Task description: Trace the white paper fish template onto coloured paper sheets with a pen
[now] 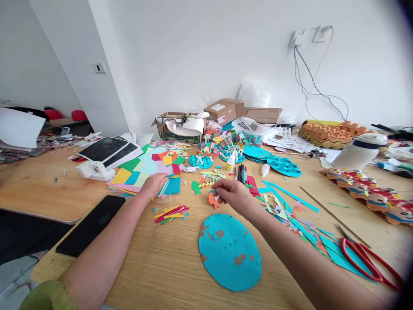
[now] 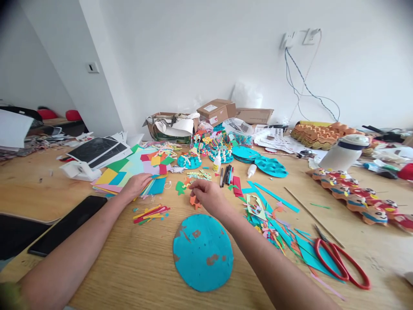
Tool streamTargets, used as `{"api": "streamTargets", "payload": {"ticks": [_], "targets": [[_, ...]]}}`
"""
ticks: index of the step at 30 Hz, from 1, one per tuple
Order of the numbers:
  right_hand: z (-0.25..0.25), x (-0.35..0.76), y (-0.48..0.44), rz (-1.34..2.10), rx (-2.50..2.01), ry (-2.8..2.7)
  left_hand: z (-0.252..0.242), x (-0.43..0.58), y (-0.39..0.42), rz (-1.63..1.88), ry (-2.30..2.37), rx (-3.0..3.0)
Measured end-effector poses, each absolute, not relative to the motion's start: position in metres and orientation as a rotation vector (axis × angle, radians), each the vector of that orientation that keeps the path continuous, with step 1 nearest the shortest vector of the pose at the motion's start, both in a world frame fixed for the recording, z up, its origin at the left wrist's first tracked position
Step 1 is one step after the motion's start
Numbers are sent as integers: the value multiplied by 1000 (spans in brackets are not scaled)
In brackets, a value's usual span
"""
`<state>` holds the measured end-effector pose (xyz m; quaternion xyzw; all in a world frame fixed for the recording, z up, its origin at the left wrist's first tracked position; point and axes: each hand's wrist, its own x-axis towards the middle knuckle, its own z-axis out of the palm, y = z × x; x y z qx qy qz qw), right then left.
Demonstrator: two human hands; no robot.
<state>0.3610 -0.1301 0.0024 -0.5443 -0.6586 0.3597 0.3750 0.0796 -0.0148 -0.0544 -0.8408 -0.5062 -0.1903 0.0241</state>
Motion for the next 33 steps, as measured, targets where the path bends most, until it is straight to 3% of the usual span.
{"api": "streamTargets", "payload": {"ticks": [9, 19, 33], "targets": [[-5, 319, -121, 1104, -1395, -2004, -65, 80, -11, -662, -1604, -2546], [-7, 323, -125, 1063, -1490, -2207, -64, 83, -16, -610, -1554, -2606], [-4, 359, -156, 467, -1668, -2473, -71, 81, -11, -603, -1498, -2668]]}}
